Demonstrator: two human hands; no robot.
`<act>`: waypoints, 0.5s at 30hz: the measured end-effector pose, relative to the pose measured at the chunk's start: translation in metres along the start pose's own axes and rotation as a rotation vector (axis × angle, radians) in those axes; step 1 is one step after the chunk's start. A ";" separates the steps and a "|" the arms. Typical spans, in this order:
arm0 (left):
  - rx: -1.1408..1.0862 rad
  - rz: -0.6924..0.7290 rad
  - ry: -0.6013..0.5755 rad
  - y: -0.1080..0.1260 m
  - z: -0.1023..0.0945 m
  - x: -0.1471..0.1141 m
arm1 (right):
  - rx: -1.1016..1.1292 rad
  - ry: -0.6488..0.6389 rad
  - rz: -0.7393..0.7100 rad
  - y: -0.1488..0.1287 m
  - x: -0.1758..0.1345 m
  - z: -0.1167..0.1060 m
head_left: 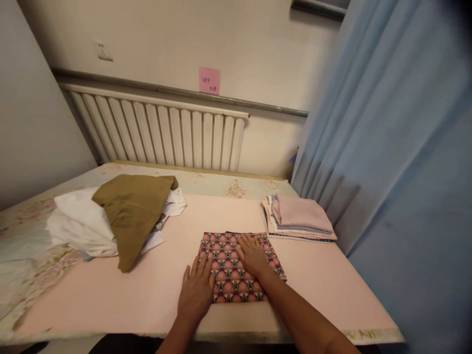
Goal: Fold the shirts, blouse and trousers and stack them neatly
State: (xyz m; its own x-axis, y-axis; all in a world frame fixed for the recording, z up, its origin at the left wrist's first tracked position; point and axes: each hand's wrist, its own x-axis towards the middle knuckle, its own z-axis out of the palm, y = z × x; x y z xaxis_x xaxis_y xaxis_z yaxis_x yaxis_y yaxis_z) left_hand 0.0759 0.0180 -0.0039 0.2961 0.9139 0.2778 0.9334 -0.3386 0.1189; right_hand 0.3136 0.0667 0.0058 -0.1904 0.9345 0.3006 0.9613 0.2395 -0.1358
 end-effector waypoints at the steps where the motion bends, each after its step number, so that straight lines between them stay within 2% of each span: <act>1: -0.004 0.001 0.003 0.000 0.000 0.000 | -0.005 -0.005 0.022 0.001 0.003 0.000; 6: -0.023 0.011 0.028 -0.003 0.003 -0.001 | -0.055 -0.176 0.114 0.009 0.027 -0.011; 11: -0.030 0.016 0.061 -0.004 0.005 -0.003 | -0.091 -0.294 0.102 0.019 0.061 -0.029; 15: -0.032 0.028 0.094 -0.005 0.006 -0.004 | -0.125 -0.421 0.126 0.021 0.086 -0.035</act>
State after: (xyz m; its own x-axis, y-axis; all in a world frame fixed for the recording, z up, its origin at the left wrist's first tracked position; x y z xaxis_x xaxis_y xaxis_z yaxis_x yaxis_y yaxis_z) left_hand 0.0716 0.0172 -0.0108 0.3000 0.8794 0.3698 0.9178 -0.3717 0.1395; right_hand 0.3242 0.1426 0.0616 -0.1101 0.9862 -0.1239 0.9939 0.1080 -0.0235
